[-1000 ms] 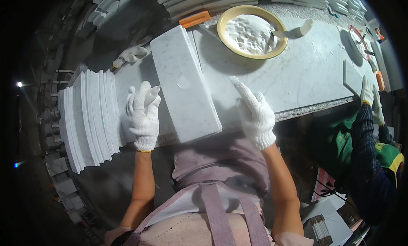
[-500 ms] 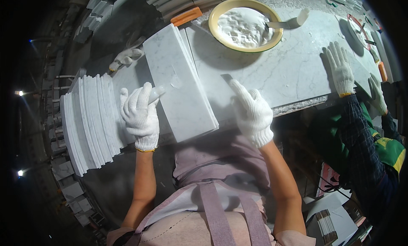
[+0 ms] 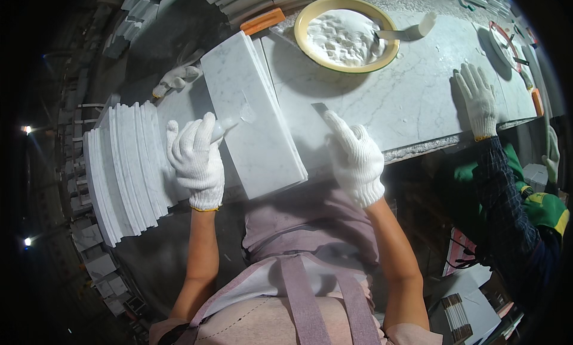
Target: The person repeatedly scrapes the edges of white rectangular tiles with a small metal scraper, then wipes the edges with gloved fingers. They handle each tile one at a time from a stack on the table and place it back after finishing.
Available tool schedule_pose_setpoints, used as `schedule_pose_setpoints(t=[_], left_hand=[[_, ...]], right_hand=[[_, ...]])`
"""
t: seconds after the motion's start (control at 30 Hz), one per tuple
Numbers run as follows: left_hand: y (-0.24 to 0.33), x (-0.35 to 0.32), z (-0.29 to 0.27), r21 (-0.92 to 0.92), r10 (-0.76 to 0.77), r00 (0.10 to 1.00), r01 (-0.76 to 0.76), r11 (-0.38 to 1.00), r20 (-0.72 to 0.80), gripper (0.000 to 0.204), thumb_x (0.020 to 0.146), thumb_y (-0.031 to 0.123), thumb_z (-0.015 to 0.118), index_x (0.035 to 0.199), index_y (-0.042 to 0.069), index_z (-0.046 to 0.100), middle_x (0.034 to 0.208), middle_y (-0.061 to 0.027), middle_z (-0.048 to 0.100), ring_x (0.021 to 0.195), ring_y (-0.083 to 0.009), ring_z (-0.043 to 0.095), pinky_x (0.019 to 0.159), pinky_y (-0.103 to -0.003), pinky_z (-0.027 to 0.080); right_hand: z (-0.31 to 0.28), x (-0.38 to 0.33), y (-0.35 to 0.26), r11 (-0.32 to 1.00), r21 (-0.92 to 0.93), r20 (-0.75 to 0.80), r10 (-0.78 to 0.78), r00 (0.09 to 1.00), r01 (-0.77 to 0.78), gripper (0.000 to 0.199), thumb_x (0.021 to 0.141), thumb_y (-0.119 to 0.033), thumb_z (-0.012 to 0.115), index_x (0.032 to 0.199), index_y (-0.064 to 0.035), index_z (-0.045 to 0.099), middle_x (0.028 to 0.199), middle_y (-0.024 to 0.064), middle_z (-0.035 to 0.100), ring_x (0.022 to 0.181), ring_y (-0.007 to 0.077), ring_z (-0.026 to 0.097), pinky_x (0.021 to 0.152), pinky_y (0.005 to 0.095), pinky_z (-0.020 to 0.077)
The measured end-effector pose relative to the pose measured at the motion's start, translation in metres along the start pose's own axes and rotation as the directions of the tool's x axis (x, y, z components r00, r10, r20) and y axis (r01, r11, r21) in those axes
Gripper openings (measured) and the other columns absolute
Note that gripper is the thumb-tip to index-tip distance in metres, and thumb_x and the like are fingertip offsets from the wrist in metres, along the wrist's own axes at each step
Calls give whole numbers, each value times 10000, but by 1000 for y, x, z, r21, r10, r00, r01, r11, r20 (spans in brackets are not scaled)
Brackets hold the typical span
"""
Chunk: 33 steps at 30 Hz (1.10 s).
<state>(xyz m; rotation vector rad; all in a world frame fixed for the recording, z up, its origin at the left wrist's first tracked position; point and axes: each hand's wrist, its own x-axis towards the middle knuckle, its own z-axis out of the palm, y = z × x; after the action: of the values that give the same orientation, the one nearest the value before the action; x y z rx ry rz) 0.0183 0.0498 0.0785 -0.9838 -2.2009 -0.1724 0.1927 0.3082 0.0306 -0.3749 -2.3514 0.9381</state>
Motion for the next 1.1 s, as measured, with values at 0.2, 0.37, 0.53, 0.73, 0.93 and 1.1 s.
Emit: schedule_pose_setpoints(t=[0.2,0.37,0.53,0.73,0.93,1.1], left_hand=[[-1,1,1,6,-2,1000,2,1000,16,588,661,80,927,1219,197,781,1138,8,655,1157,-208,642,1188,-550,478],[0,2,1,10,-2,1000,2,1000,13,547,690,69,907,1207,197,786,1142,3,652,1162,-207,637,1180,-547,488],[0,2,1,18,8,1000,-8,1000,18,525,703,69,903,1198,202,788,1141,4,647,1167,-203,632,1177,-544,493],[1,3,2,16,17,1000,-16,1000,-14,519,710,69,902,1199,203,789,1137,7,644,1174,-199,627,1180,-538,492],[2,4,2,9,12,1000,-12,1000,-22,533,697,57,905,1198,194,785,1110,6,664,1145,-200,647,1175,-530,493],[2,7,0,16,13,1000,-12,1000,-19,598,646,54,928,1208,183,770,1049,1,707,1079,-204,690,1166,-521,490]], right_hand=[[-1,0,0,1000,7,11,17,1000,-17,570,894,-53,775,1440,-203,703,875,101,677,749,285,678,679,393,561],[0,0,0,1000,9,9,15,1000,-15,570,895,-52,775,1440,-203,704,879,105,678,752,290,677,684,396,562],[0,0,1,1000,9,3,5,1000,-5,573,893,-52,776,1440,-207,704,880,105,679,751,293,678,685,397,563],[0,0,0,1000,9,11,17,1000,-17,578,892,-55,779,1444,-208,701,886,104,681,752,292,681,688,395,566],[0,0,0,1000,8,12,27,1000,-27,581,891,-55,781,1445,-210,700,890,100,682,755,289,682,690,392,568],[0,-1,0,1000,14,8,16,1000,-16,576,891,-53,780,1440,-209,702,900,97,689,766,286,689,695,388,572]])
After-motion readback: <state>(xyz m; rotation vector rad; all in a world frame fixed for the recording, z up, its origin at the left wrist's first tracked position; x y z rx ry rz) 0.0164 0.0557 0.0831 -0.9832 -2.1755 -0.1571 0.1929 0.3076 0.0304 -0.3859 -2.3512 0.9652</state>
